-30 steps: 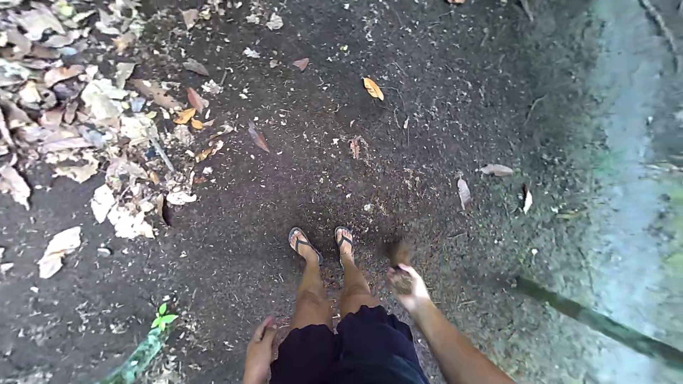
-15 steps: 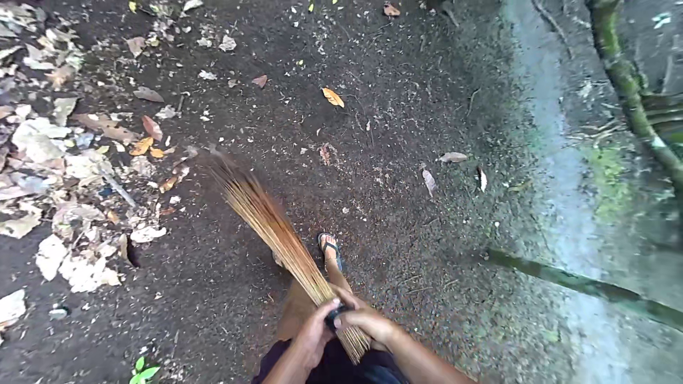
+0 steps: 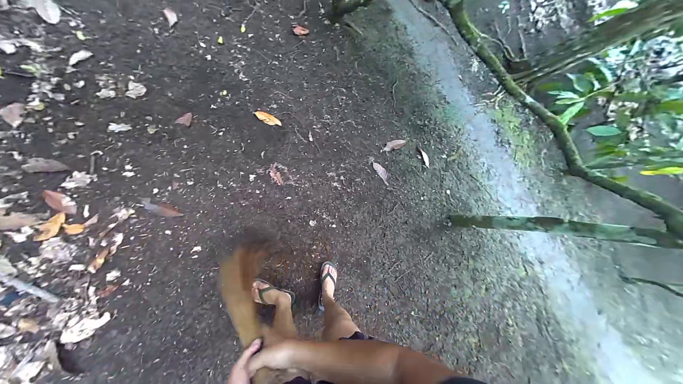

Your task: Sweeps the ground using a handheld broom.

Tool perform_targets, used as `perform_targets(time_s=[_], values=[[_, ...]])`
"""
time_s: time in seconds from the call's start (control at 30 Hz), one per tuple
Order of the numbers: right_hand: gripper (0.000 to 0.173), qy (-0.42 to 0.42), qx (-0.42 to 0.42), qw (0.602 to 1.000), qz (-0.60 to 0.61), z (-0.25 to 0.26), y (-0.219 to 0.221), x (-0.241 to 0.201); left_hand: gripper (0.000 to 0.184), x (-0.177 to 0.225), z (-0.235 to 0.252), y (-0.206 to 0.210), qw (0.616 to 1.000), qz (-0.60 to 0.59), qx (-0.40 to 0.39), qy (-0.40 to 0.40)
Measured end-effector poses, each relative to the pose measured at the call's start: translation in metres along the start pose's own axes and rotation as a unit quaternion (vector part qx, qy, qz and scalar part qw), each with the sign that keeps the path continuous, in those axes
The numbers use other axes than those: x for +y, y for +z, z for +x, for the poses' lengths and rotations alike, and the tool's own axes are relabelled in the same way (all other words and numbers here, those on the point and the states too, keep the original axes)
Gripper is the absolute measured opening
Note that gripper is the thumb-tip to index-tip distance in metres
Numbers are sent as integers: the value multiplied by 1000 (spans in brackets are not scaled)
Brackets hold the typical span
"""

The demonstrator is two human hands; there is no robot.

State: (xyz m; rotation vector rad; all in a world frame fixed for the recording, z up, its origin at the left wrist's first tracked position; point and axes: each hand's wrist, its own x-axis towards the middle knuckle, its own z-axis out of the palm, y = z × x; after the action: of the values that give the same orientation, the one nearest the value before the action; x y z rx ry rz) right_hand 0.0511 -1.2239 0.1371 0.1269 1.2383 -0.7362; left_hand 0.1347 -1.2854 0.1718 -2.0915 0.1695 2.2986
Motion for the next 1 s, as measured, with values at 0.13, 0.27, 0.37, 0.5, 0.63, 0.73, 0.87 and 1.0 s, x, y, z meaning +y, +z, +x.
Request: perform_targets(time_s=[0.13,0.27,0.37,0.5,0.63,0.73,0.87,1.0], values=[[90,-35,-90,995,-22,23,-5,-25,22,14,7,5,995,6,14,100],[110,-83,-87,993,-11,-34,-73,-32,26,-18,-9,61,986,113,-11,124],[117,-111,-23,992,52,-102,-132,-22,49,-44,-24,110,973,198,-91,74],[122,-48,141,981,122,-184,-230,21,69,-81,-19,158,947,273,-164,35],[111,-34,297,925,233,-218,-336,72,48,-114,-4,198,953,272,-133,3],[39,-10,347,859,376,-197,-411,74,44,-130,9,227,961,262,-91,-8],[27,54,293,851,433,-134,-410,12,43,-138,22,256,969,244,-16,33],[46,16,35,954,297,-92,-329,-43,52,-119,38,281,970,207,77,106]])
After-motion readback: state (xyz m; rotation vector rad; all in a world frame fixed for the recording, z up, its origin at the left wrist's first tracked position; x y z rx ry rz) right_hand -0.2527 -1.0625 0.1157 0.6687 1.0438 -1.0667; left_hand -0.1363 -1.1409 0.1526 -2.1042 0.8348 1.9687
